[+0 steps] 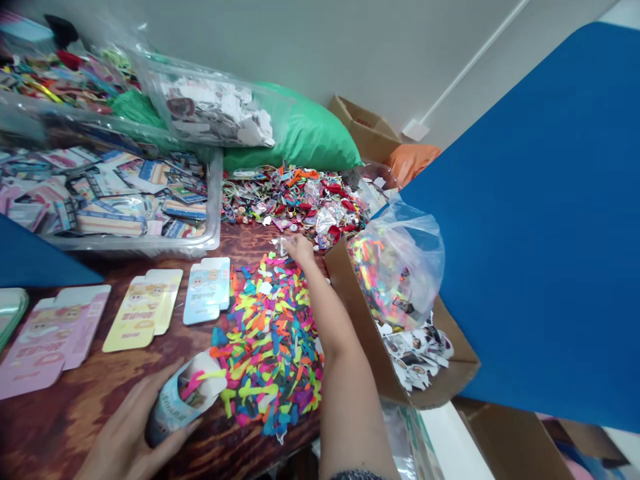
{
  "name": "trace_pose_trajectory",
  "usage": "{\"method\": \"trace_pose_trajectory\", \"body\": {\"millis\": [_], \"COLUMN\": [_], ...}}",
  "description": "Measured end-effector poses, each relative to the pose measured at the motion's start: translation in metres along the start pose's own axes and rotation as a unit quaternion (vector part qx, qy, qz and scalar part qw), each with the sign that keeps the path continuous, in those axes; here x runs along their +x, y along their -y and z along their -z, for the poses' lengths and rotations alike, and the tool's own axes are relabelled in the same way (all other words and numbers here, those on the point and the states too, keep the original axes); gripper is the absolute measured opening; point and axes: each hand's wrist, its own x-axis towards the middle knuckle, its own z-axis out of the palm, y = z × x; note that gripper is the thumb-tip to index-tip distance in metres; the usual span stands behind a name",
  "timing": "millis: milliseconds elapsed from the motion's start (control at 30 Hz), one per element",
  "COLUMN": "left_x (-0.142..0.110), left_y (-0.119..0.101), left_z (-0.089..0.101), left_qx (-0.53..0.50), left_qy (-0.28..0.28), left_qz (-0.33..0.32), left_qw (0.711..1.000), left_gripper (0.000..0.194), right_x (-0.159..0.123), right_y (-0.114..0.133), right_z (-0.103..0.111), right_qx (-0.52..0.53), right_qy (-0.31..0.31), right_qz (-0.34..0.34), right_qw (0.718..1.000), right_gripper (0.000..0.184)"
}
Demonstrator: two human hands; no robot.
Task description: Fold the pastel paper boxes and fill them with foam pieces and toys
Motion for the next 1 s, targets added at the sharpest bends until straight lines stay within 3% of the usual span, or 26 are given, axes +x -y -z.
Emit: {"method": "trace_pose_trajectory", "body": {"millis": [100, 300, 633, 767, 867, 933, 1000], "left_x": [-0.001, -0.005, -0.001, -0.002, 0.001, 0.003, 0.006], "left_y": [-0.001, 0.001, -0.012, -0.012, -0.010, -0.010, -0.009], "left_z": [0.000, -0.002, 0.010, 0.017, 0.025, 0.032, 0.038], "left_qx": [-0.003, -0.002, -0.002, 0.002, 0.006, 0.010, 0.017], "left_qy": [0.008, 0.015, -0.029, -0.042, -0.058, -0.065, -0.070], "left_qz": [-0.002, 0.002, -0.005, 0.011, 0.037, 0.057, 0.078], "left_qw": [1.000, 1.000, 1.000, 0.999, 0.998, 0.996, 0.994], "left_gripper": [0.068, 0.069, 0.066, 0.066, 0.067, 0.066, 0.065], "right_x": [-0.005, 0.001, -0.013, -0.030, -0.058, -0.087, -0.122], "right_y": [0.007, 0.024, 0.035, 0.046, 0.062, 0.076, 0.093], "right_z": [-0.005, -0.008, -0.011, 0.008, 0.031, 0.048, 0.065], "right_qx": [-0.050, -0.087, -0.020, 0.058, 0.121, 0.185, 0.282], "right_qy": [0.028, 0.072, 0.016, -0.007, 0.011, 0.058, 0.148], "right_qz": [-0.028, -0.050, 0.009, 0.060, 0.121, 0.182, 0.261], "right_qw": [0.998, 0.992, 1.000, 0.996, 0.985, 0.964, 0.911], "right_gripper": [0.044, 0.023, 0.020, 0.016, 0.016, 0.019, 0.026]}}
